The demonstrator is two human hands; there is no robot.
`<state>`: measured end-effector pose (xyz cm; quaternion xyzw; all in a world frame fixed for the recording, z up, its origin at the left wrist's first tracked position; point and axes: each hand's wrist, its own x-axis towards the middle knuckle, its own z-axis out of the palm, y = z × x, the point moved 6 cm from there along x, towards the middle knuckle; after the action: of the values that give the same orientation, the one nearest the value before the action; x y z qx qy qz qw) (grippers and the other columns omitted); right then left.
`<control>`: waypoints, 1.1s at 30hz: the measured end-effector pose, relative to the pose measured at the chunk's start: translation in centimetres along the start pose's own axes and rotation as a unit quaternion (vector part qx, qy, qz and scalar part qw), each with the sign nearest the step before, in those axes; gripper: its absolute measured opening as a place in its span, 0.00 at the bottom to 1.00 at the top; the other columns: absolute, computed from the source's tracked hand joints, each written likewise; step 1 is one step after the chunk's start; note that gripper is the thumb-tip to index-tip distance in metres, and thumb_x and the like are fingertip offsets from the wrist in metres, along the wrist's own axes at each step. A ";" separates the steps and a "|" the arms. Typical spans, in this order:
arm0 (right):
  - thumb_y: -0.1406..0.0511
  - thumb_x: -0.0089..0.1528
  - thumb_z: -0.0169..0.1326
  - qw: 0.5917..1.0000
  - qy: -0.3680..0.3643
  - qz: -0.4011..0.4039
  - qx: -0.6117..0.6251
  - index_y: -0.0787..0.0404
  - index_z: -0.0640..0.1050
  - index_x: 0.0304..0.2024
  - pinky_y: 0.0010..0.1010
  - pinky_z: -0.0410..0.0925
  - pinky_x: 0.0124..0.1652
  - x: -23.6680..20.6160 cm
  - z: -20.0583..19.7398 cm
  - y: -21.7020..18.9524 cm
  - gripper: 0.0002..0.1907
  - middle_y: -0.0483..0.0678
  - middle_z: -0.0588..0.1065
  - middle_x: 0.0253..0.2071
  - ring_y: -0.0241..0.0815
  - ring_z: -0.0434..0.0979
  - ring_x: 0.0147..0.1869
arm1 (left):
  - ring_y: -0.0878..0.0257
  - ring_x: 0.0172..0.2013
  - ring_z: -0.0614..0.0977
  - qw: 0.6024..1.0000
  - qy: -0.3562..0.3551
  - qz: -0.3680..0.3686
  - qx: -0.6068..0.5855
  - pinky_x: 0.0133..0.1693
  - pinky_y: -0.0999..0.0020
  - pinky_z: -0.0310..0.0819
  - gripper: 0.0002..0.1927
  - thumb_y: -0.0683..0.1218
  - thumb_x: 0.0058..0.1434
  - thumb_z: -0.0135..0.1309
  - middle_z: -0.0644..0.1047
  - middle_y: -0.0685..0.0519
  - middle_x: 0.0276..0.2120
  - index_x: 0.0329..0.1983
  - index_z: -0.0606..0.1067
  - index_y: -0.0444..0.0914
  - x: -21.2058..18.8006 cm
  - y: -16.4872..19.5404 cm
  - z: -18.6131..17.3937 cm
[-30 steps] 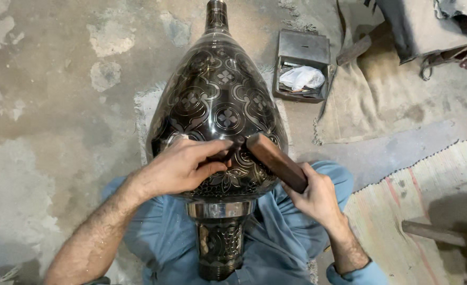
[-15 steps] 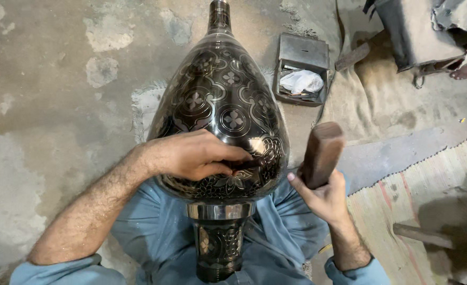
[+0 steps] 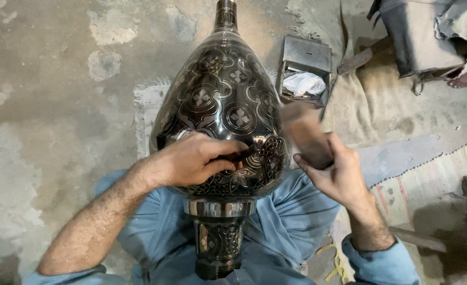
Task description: The person sits on the floor with a large engraved brass vessel between their legs. They hold a small chisel against the vessel's surface and strike it with a wooden mallet, carving decorative patterns and repositioning the chisel across different areas of the vessel.
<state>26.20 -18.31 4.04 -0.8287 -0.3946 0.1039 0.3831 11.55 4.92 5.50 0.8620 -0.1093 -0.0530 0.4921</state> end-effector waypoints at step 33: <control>0.58 0.68 0.55 0.786 -0.270 -0.348 -0.433 0.56 0.74 0.50 0.60 0.72 0.49 12.2 3.0 -17.3 0.13 0.48 0.78 0.26 0.45 0.81 0.25 | 0.64 0.43 0.88 0.837 0.515 -0.155 -0.099 0.43 0.73 0.83 0.14 0.38 0.64 0.60 0.84 0.48 0.42 0.51 0.72 0.32 -6.7 -0.2 6.8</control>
<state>22.96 -0.89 15.93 -0.6524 -0.7470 0.0013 -0.1280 3.70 0.96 1.76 0.7168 0.3009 0.3130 0.5457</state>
